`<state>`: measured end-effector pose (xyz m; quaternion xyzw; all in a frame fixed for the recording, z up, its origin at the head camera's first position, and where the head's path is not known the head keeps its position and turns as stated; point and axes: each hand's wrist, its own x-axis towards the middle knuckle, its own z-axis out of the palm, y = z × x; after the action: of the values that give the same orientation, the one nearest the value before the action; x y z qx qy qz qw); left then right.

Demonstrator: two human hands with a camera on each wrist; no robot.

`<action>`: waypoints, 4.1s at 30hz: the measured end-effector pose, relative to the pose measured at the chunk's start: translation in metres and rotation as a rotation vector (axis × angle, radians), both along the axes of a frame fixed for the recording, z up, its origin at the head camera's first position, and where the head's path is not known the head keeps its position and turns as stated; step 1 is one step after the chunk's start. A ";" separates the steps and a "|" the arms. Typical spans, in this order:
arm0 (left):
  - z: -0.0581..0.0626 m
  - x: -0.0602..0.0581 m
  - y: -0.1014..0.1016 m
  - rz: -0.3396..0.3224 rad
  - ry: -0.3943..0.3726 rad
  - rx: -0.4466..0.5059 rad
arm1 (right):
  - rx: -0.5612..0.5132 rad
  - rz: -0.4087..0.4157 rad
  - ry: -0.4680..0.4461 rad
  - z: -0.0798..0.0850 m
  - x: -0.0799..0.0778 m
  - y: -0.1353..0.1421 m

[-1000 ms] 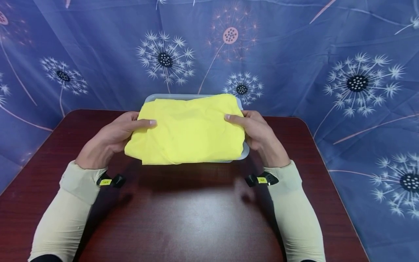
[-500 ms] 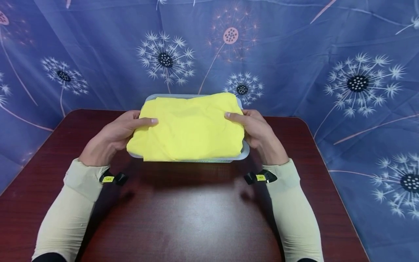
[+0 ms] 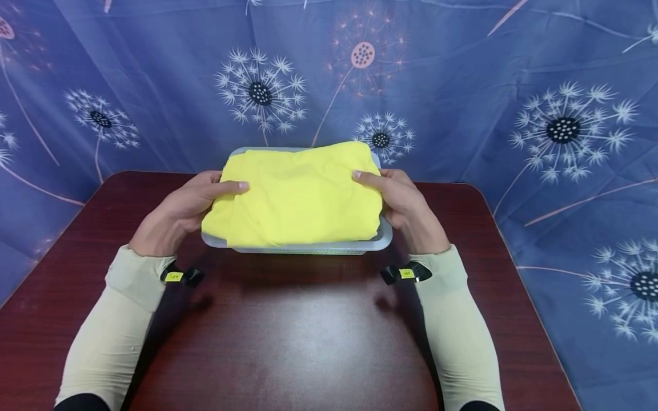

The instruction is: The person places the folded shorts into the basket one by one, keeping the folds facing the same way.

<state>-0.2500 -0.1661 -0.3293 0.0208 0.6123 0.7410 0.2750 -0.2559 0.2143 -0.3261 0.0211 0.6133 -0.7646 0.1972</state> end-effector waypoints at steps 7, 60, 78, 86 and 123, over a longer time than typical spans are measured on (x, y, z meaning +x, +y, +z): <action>0.000 -0.002 0.000 0.035 -0.024 0.001 | -0.008 -0.006 -0.006 0.000 -0.002 -0.001; -0.016 -0.022 0.006 0.156 -0.010 -0.064 | -0.032 -0.098 -0.014 -0.015 -0.021 -0.002; -0.020 -0.023 0.010 0.179 0.083 -0.291 | 0.186 -0.083 0.071 -0.018 -0.020 -0.008; -0.022 -0.022 0.013 0.168 0.103 -0.350 | 0.319 -0.097 0.132 -0.019 -0.018 -0.014; -0.024 -0.014 0.022 0.090 0.220 -0.603 | 0.830 -0.144 0.359 -0.025 -0.008 -0.031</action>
<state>-0.2645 -0.1442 -0.3536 -0.0087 0.8305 0.5310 0.1680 -0.2641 0.1832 -0.3507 0.0080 0.8891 -0.4576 0.0090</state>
